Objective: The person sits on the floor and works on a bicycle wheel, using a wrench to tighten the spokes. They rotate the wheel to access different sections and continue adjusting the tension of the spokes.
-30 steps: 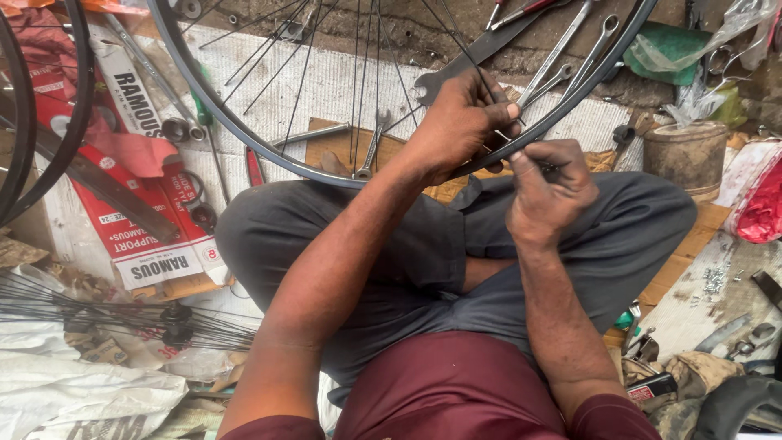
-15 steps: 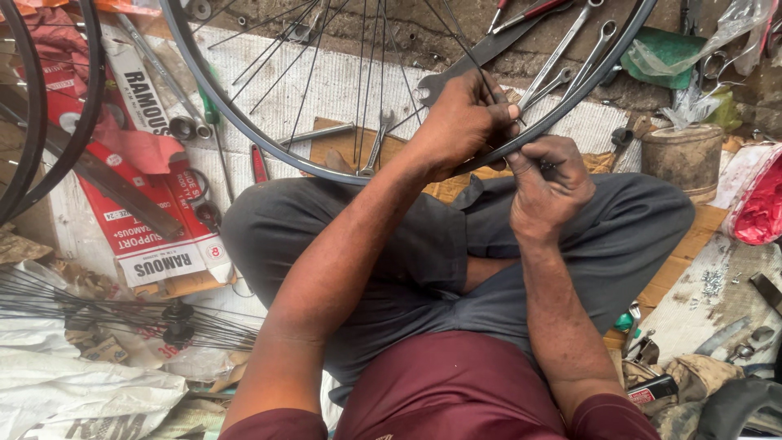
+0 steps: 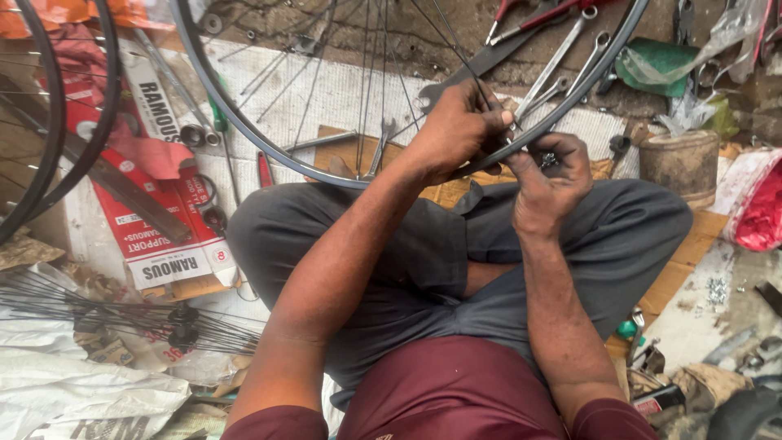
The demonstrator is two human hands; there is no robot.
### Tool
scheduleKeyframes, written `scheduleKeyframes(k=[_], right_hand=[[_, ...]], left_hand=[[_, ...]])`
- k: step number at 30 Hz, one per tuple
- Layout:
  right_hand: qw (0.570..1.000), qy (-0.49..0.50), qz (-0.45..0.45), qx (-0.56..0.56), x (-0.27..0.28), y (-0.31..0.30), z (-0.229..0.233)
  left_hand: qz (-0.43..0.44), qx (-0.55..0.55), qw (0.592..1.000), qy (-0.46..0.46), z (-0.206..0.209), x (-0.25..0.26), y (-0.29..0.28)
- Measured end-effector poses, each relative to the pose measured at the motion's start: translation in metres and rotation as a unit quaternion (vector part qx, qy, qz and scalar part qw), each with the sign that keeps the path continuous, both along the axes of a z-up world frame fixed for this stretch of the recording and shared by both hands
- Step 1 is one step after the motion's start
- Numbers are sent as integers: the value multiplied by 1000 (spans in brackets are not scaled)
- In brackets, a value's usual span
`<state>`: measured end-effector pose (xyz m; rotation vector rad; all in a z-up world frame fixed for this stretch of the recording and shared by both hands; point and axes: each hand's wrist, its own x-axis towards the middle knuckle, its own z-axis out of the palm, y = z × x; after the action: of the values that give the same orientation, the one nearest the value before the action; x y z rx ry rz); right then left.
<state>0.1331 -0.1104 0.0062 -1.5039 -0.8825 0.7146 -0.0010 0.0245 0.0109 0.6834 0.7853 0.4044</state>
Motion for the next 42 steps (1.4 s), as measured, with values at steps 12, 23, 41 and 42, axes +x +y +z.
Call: scheduleKeyframes(k=[12, 23, 41, 42], right_hand=[[999, -8, 22, 47, -13, -6, -14], [997, 57, 51, 33, 2, -10, -24], [984, 167, 58, -18, 22, 0, -27], [982, 179, 60, -11, 24, 2, -27]], left_hand=[[7, 1, 1000, -22, -15, 3, -7], [-9, 0, 1000, 13, 0, 0, -4], [68, 367, 880, 293, -3, 4, -18], [35, 390, 887, 245, -4, 2, -11]])
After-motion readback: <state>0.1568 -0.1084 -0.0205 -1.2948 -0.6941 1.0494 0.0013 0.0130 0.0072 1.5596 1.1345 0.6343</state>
